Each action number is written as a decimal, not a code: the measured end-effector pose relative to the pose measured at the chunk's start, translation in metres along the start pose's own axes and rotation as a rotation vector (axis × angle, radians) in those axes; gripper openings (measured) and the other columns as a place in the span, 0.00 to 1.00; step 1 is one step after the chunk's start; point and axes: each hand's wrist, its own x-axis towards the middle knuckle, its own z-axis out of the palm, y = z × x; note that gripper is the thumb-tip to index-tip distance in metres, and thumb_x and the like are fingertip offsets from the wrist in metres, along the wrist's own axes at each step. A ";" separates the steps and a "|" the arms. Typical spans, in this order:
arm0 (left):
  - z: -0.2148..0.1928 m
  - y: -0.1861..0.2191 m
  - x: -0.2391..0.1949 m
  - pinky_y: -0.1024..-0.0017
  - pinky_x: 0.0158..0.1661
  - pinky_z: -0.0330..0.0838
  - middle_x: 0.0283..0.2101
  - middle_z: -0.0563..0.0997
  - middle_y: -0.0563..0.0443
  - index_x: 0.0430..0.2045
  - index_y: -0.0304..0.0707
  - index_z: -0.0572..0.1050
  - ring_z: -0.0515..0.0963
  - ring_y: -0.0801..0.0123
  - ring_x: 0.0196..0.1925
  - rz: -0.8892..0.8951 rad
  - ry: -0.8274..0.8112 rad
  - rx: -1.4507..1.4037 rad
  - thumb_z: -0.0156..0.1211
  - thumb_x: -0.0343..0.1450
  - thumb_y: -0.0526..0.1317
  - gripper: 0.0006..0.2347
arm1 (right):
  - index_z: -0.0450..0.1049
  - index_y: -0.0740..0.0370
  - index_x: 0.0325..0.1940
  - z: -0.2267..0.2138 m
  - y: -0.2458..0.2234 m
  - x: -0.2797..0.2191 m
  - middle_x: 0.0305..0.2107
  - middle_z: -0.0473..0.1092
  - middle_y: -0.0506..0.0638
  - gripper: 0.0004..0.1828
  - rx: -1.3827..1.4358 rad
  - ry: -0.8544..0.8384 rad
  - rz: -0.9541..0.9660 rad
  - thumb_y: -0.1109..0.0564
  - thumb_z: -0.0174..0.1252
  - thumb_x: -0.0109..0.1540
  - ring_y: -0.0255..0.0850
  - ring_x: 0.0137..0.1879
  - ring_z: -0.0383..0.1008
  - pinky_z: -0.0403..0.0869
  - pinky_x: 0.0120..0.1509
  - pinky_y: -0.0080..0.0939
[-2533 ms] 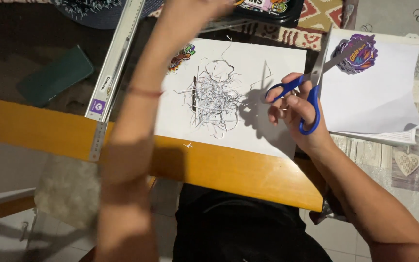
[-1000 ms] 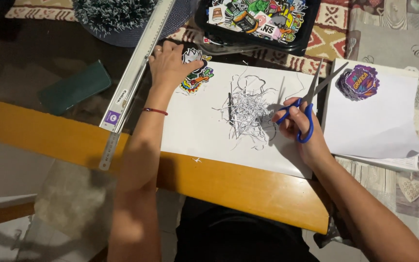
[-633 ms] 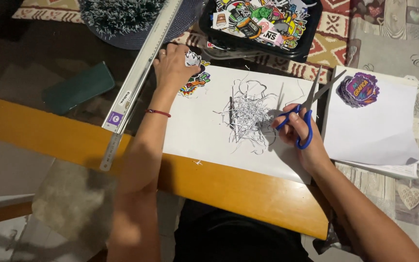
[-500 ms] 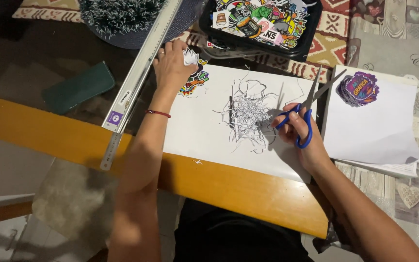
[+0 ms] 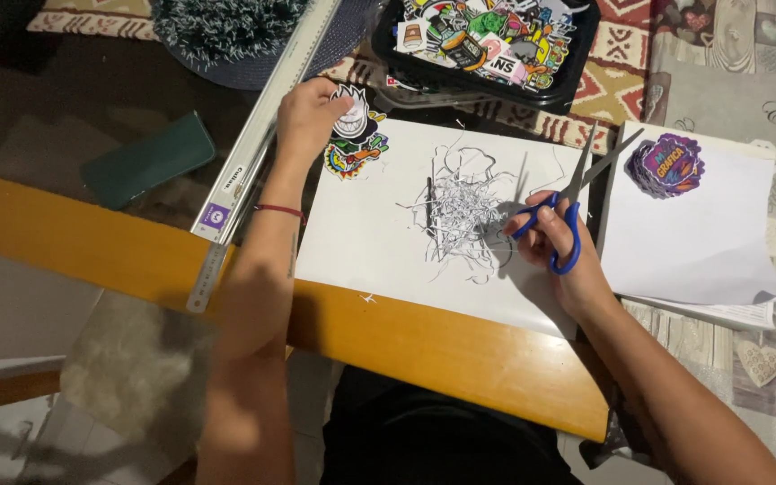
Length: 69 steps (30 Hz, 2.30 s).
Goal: The person is using scissors to cut out individual stickers from a pile, following the contours of the sticker designs.
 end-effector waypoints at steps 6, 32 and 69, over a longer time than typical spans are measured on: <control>-0.023 0.014 -0.011 0.72 0.37 0.56 0.28 0.66 0.62 0.25 0.47 0.66 0.64 0.77 0.32 -0.060 -0.122 -0.236 0.65 0.79 0.43 0.15 | 0.66 0.54 0.56 -0.003 0.004 0.001 0.38 0.77 0.51 0.20 -0.015 -0.001 -0.004 0.39 0.56 0.71 0.32 0.30 0.63 0.60 0.32 0.34; -0.037 0.074 -0.116 0.43 0.47 0.78 0.36 0.86 0.31 0.42 0.40 0.83 0.85 0.34 0.47 0.358 -0.198 0.215 0.57 0.79 0.45 0.11 | 0.62 0.56 0.64 -0.005 0.009 0.005 0.39 0.76 0.56 0.29 -0.152 -0.013 -0.022 0.33 0.51 0.71 0.36 0.31 0.69 0.59 0.33 0.34; 0.065 0.129 -0.138 0.78 0.23 0.73 0.13 0.73 0.49 0.17 0.37 0.76 0.77 0.77 0.22 0.490 -0.209 -0.720 0.63 0.80 0.43 0.18 | 0.80 0.59 0.45 0.009 -0.012 -0.029 0.21 0.77 0.49 0.24 -0.557 -0.212 -0.209 0.37 0.72 0.60 0.35 0.24 0.71 0.68 0.30 0.36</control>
